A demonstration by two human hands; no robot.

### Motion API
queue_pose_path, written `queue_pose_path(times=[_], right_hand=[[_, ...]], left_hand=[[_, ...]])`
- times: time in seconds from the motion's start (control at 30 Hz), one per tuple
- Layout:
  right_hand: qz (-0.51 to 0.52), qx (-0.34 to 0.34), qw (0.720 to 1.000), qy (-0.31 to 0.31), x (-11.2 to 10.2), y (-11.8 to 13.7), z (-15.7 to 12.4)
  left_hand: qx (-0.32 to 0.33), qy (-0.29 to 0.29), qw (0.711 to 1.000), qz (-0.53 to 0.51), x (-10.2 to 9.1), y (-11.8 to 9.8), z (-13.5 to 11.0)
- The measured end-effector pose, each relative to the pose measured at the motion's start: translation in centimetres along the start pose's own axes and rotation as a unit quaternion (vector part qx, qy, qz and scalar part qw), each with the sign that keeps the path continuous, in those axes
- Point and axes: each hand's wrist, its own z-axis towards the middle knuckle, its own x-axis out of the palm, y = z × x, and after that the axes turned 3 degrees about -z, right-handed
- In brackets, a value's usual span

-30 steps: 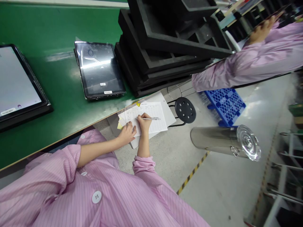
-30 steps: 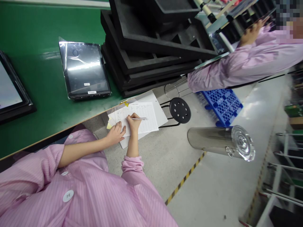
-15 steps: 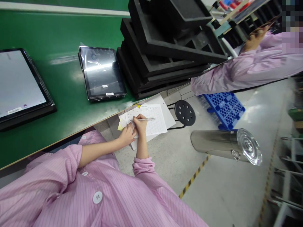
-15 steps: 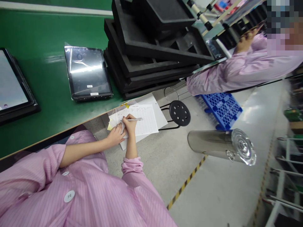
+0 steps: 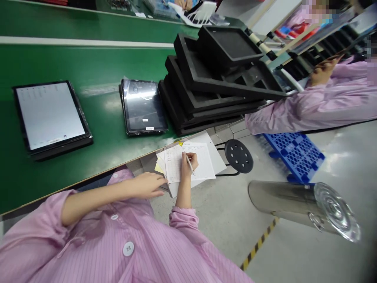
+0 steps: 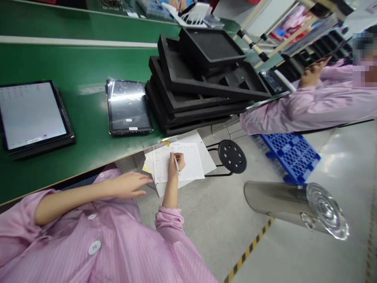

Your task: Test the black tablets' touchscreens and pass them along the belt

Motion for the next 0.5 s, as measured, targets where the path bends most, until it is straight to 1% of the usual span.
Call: queue_pose_path(times=[0.07,0.13,0.17,0.2,0.23,0.27,0.3,0.33,0.37,0.4,0.43,0.47,0.5], right_hand=[[-0.026,-0.020,0.999,0.006,-0.4,-0.3,0.6],[-0.050,-0.044,0.997,0.023,-0.9,-0.4,1.0],[-0.074,-0.060,0.995,0.027,-1.1,-0.4,1.1],[-0.100,-0.075,0.992,0.026,-1.3,-0.2,1.0],[-0.124,-0.091,0.988,0.016,-1.5,0.3,0.9],[-0.142,-0.111,0.984,-0.006,-1.5,1.0,0.6],[-0.148,-0.133,0.979,-0.038,-1.5,2.0,0.1],[-0.138,-0.154,0.976,-0.074,-1.4,3.4,-0.4],[-0.112,-0.175,0.972,-0.109,-1.1,5.2,-1.0],[-0.082,-0.197,0.968,-0.129,-0.7,7.3,-1.7],[-0.043,-0.220,0.967,-0.124,-0.2,9.7,-2.4],[0.004,-0.243,0.966,-0.083,0.5,12.4,-3.1],[0.056,-0.268,0.962,-0.014,1.4,15.2,-3.8]], left_hand=[[0.005,-0.035,0.998,-0.061,-3.4,-0.2,-4.3],[-0.024,-0.101,0.989,-0.103,-6.9,-0.4,-9.0],[-0.057,-0.154,0.980,-0.110,-8.7,-0.2,-11.5],[-0.098,-0.224,0.964,-0.105,-10.4,0.1,-14.0],[-0.140,-0.323,0.932,-0.088,-12.1,0.6,-16.4],[-0.180,-0.424,0.885,-0.069,-13.6,1.4,-18.8],[-0.217,-0.516,0.827,-0.055,-14.8,2.6,-21.0],[-0.250,-0.591,0.765,-0.051,-15.9,4.0,-22.9],[-0.284,-0.644,0.708,-0.066,-16.8,5.6,-24.5],[-0.323,-0.674,0.658,-0.093,-17.5,7.4,-25.7],[-0.376,-0.683,0.612,-0.133,-18.0,9.3,-26.7],[-0.419,-0.671,0.580,-0.194,-18.3,11.2,-27.2],[-0.428,-0.664,0.574,-0.217,-18.5,12.9,-27.4]])
